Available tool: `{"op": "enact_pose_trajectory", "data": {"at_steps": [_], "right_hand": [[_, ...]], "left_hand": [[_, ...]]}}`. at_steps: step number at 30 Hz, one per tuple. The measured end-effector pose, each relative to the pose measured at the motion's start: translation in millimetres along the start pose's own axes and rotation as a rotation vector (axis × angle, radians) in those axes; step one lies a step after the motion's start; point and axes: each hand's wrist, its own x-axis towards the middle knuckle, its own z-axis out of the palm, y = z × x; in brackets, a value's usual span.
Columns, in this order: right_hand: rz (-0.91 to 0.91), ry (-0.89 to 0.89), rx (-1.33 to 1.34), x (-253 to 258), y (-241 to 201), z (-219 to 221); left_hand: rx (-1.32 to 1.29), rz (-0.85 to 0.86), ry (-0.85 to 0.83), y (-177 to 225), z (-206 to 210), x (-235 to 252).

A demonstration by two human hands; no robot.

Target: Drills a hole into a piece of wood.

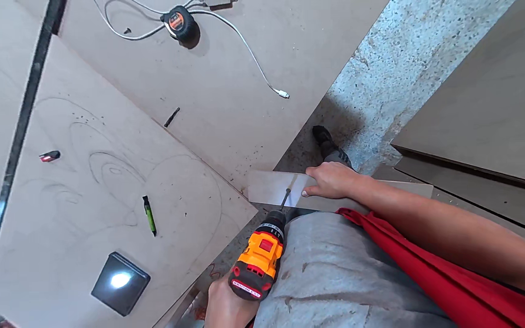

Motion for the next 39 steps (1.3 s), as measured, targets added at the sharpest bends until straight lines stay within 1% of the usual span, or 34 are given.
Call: {"op": "enact_pose_trajectory", "data": {"at_steps": [2,5,8,10,12,14,19,24,28,30,32,35,39], "right_hand": [[0.000,0.007,-0.005,0.0,1.6,0.9],[-0.005,0.005,-0.007,-1.4,3.7,-0.5],[-0.006,0.004,-0.018,-1.5,1.5,-3.7],[-0.005,0.006,-0.013,-1.2,-0.5,-5.6],[-0.010,0.010,-0.015,0.1,-1.7,-3.5],[-0.009,0.019,-0.020,1.5,-1.2,-1.2],[0.002,0.010,-0.019,1.2,0.4,0.0],[-0.011,0.017,-0.007,0.1,1.2,-2.4],[0.001,0.015,0.001,1.5,-1.7,-6.6],[0.000,0.012,-0.001,3.8,-3.2,-5.5],[-0.005,0.021,0.000,6.1,-2.7,-2.4],[0.000,0.024,-0.004,6.1,-2.2,-0.2],[-0.002,0.026,-0.012,6.6,-1.4,-2.7]], "left_hand": [[0.001,0.015,-0.032,-1.7,-3.7,6.0],[-0.021,0.054,-0.017,-4.1,-6.5,5.5],[-0.048,0.002,0.039,6.4,-8.0,-3.4],[-0.008,-0.027,0.073,7.2,-2.7,-5.7],[0.014,-0.051,0.057,1.9,1.0,-6.8],[-0.012,-0.060,0.000,-0.4,-3.0,-4.5],[-0.029,-0.020,-0.125,-1.5,-19.7,14.2],[-0.048,0.045,0.000,-17.7,1.2,4.7],[-0.047,-0.051,0.041,8.0,-13.3,-7.5],[-0.020,-0.043,0.067,2.9,-8.4,-8.3],[-0.015,-0.050,0.020,-5.0,-5.1,-5.1],[-0.065,-0.016,-0.037,-9.1,-11.8,2.8],[-0.135,0.036,-0.041,-17.1,-17.7,8.6]]}}
